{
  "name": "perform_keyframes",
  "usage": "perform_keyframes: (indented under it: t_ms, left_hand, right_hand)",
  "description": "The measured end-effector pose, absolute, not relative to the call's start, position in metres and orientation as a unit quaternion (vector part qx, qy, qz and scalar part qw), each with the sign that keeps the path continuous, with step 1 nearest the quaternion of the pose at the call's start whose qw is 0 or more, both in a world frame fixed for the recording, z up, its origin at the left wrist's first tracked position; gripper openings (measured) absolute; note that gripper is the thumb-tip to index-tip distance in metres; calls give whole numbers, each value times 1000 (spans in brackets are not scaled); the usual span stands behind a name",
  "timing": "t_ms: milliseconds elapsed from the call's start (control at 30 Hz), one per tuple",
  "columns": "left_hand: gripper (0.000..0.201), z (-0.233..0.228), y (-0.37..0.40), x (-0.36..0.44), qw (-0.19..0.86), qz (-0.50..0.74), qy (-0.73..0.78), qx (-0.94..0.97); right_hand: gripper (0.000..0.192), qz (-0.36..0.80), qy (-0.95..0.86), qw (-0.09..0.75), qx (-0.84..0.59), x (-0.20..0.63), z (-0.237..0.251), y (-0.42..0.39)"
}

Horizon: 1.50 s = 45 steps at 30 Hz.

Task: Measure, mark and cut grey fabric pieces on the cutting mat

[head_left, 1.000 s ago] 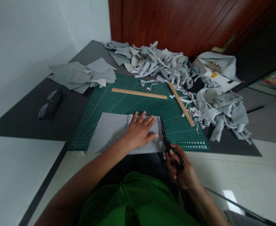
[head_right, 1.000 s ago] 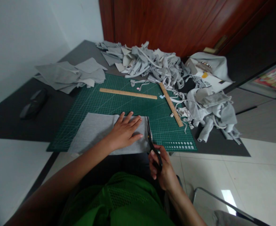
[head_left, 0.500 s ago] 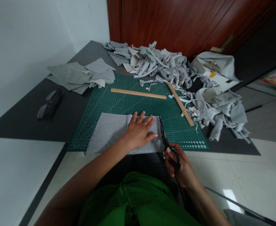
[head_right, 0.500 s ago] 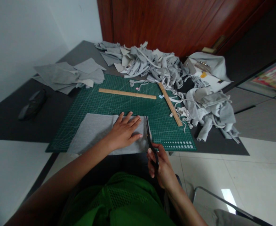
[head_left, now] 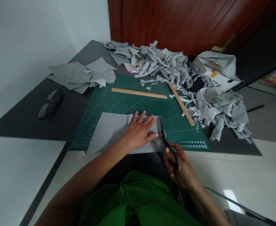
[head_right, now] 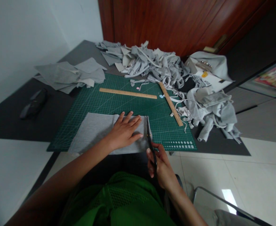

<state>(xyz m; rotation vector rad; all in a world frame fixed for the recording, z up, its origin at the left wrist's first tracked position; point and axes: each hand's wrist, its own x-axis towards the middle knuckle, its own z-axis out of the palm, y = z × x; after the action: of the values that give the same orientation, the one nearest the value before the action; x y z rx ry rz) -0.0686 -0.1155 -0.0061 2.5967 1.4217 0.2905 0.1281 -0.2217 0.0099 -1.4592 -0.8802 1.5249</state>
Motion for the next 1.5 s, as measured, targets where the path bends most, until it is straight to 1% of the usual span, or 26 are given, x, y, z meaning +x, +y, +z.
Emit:
perform_keyframes:
  t_ms: [267,833,1000,1133,1233,1367,1433,1500]
  left_hand:
    - [73,-9,-115,-68,79,106,475,870]
    - [76,-6,-116,-69,77,94,473,872]
    - [75,-8,-116,-69,76,96,475,872]
    - [74,-10,-115,-69,73,112,472,871]
    - [72,-12,-115,-69,71,123,470,871]
    - [70,-12,-115,-71,71,130,470,870]
    - [70,-12,-115,-71,72,130,468,871]
    - [70,-12,-115,-72,73,127,468,872]
  right_hand:
    - [65,600,-366,399,-589,128,11,-222]
    - [53,605,-399,389,-569,131,6,-224]
    - [60,613,-359,404,-576,132,11,-223]
    - [60,616,-329,418,-581,144,17,-211]
    - [62,592,-312,451,-590,159,21,-194]
    - [67,516,-299,519,-612,180,25,-176]
    - [67,507,-308,524,-611,187,27,-175]
    - [64,523,-322,509,-603,191,28,-182]
